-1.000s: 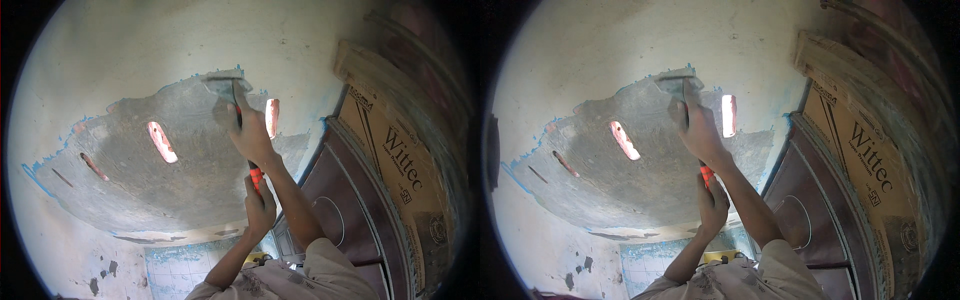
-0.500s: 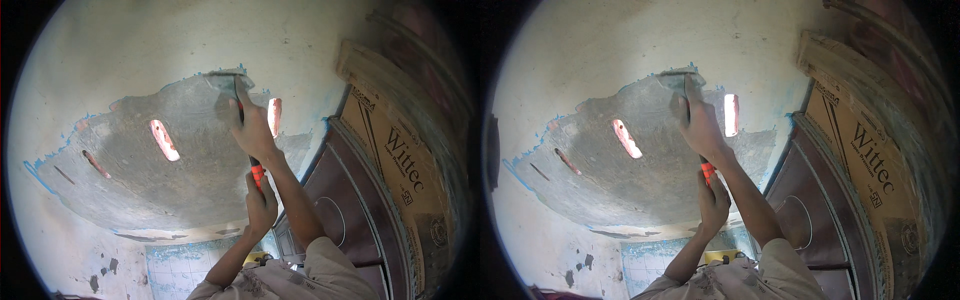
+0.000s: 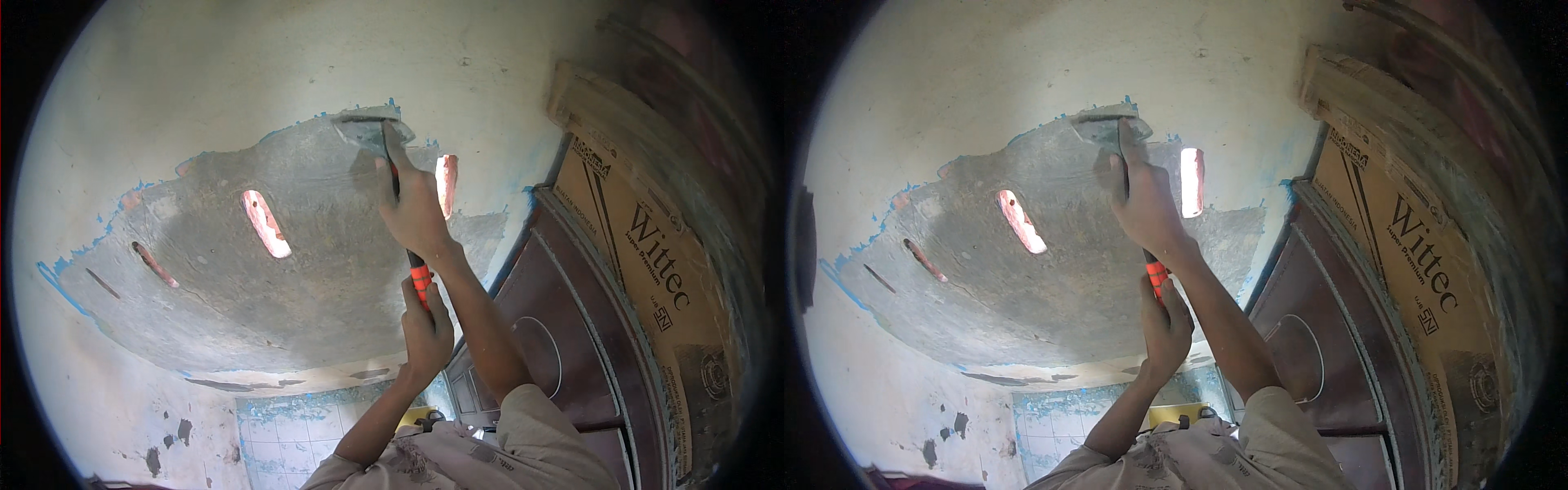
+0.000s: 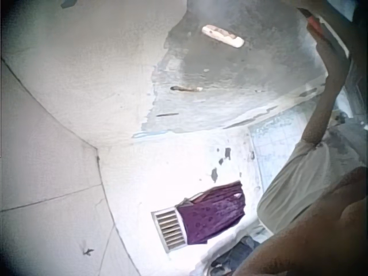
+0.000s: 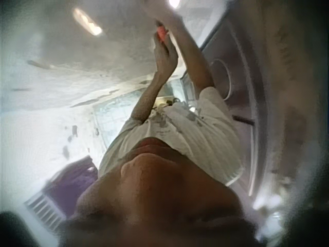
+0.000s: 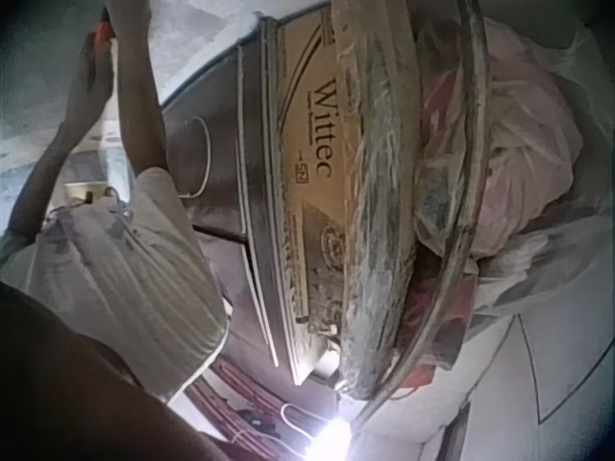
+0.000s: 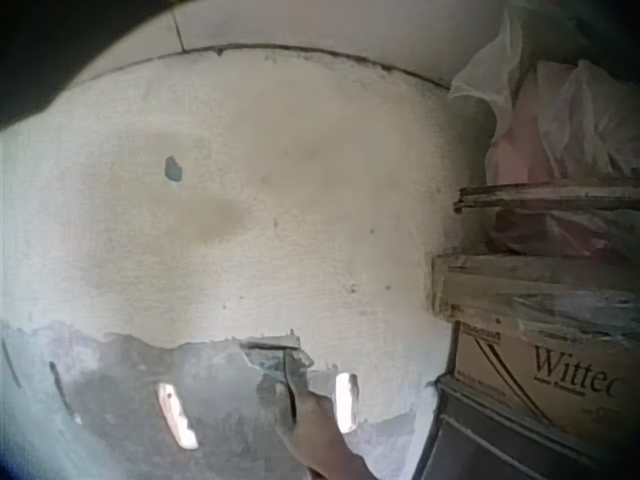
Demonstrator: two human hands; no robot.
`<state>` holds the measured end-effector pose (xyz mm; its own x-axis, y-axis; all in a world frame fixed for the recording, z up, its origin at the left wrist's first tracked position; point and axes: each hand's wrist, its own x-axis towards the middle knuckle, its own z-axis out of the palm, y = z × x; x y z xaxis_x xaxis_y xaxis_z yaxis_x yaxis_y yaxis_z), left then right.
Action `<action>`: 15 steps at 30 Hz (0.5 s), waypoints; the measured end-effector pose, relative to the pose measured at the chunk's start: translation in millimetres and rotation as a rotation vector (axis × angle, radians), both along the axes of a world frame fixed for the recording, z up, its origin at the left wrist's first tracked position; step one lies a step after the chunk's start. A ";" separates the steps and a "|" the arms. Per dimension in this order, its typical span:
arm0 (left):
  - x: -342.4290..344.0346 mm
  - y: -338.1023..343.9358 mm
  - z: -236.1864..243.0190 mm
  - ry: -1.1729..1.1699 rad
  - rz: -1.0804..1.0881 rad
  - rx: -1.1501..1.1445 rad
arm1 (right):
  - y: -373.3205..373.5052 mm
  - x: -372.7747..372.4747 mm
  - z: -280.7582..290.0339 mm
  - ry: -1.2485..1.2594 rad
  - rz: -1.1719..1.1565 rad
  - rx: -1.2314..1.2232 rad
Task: The person scrapes old paint and plaster from a damaged wall surface using a hand scraper tool.
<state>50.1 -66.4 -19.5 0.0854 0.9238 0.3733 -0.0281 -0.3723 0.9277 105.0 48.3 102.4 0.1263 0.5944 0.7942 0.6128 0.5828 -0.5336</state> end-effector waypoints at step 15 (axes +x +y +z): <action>-0.8 2.3 -3.6 0.045 0.011 -0.017 | 2.7 3.8 -1.2 -0.039 -0.069 0.036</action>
<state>49.3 -64.1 -23.1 0.0918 0.9309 0.3535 0.0179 -0.3565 0.9341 108.8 51.1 101.2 0.1349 0.5564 0.8199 0.6719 0.5568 -0.4883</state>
